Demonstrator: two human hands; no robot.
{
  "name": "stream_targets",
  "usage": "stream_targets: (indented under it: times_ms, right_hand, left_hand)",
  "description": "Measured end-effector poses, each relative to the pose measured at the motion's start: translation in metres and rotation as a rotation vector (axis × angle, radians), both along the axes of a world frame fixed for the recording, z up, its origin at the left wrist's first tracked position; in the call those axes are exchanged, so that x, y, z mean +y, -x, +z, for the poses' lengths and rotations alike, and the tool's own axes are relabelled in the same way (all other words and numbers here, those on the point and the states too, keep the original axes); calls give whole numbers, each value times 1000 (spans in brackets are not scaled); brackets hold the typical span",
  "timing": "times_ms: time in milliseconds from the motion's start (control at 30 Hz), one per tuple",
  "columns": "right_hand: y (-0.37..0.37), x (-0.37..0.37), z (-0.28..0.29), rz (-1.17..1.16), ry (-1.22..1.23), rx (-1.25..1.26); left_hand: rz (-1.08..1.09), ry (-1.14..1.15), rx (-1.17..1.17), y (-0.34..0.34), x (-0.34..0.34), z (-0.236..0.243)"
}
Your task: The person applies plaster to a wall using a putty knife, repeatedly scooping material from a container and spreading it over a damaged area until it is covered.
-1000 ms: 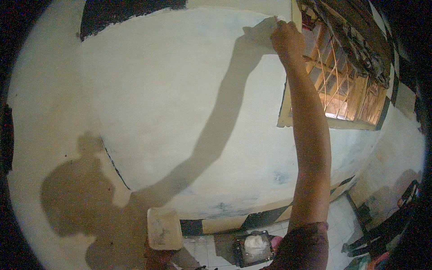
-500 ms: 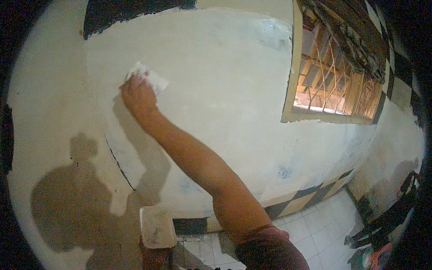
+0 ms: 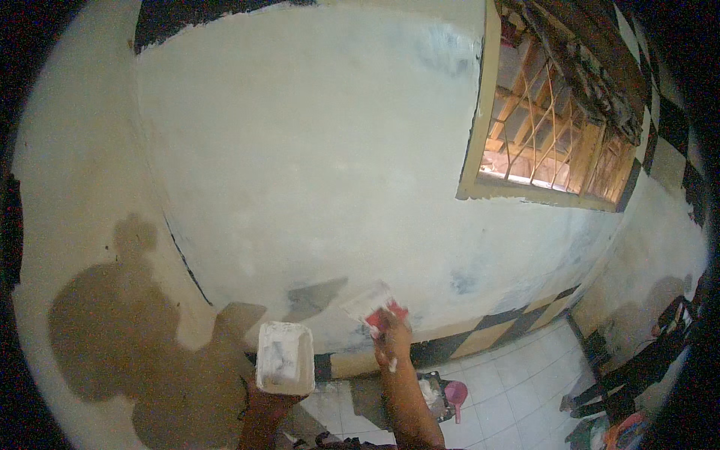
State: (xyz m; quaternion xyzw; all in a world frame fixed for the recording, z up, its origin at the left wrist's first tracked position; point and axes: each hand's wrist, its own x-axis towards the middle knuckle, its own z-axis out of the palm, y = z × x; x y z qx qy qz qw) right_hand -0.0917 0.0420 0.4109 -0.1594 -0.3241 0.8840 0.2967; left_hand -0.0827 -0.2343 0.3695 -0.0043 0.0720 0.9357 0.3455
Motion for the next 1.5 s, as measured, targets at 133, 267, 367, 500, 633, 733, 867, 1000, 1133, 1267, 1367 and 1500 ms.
stream_targets:
  times_ms: [133, 267, 367, 500, 633, 733, 867, 1000, 1133, 1267, 1367, 1500]
  right_hand:
    - [-29, 31, -50, 45, 295, -91]
    - [-46, 27, -22, 76, 134, -100]
    - [-56, 23, 15, 158, -143, -141]
    - [-68, 31, 32, 284, -506, -173]
    - [-76, 31, 49, 366, -731, -318]
    - [-79, 43, 44, 373, -957, -320]
    - [-83, 56, 44, 349, -1062, -398]
    - [-81, 76, 28, 326, -1093, -397]
    - [-81, 82, 19, 356, -1065, -402]
    - [-79, 84, 13, 390, -962, -384]
    - [-75, 86, 3, 370, -918, -337]
    - [-74, 81, 9, 374, -887, -341]
  left_hand:
    - [335, 810, 698, -8, 44, 0]
    - [61, 334, 76, -8, 68, 7]
    - [158, 399, 308, -17, 87, 13]
    - [-27, 92, 135, -7, 110, -6]
    - [24, 165, 151, -19, 131, 18]
    - [16, 157, 157, -22, 143, 19]
    - [36, 179, 158, -26, 157, 17]
    - [95, 246, 132, -32, 166, 28]
    - [72, 269, 115, -29, 171, 27]
    - [52, 286, 136, -28, 170, 30]
    - [30, 276, 174, -24, 172, 31]
    - [48, 313, 167, -20, 173, 29]
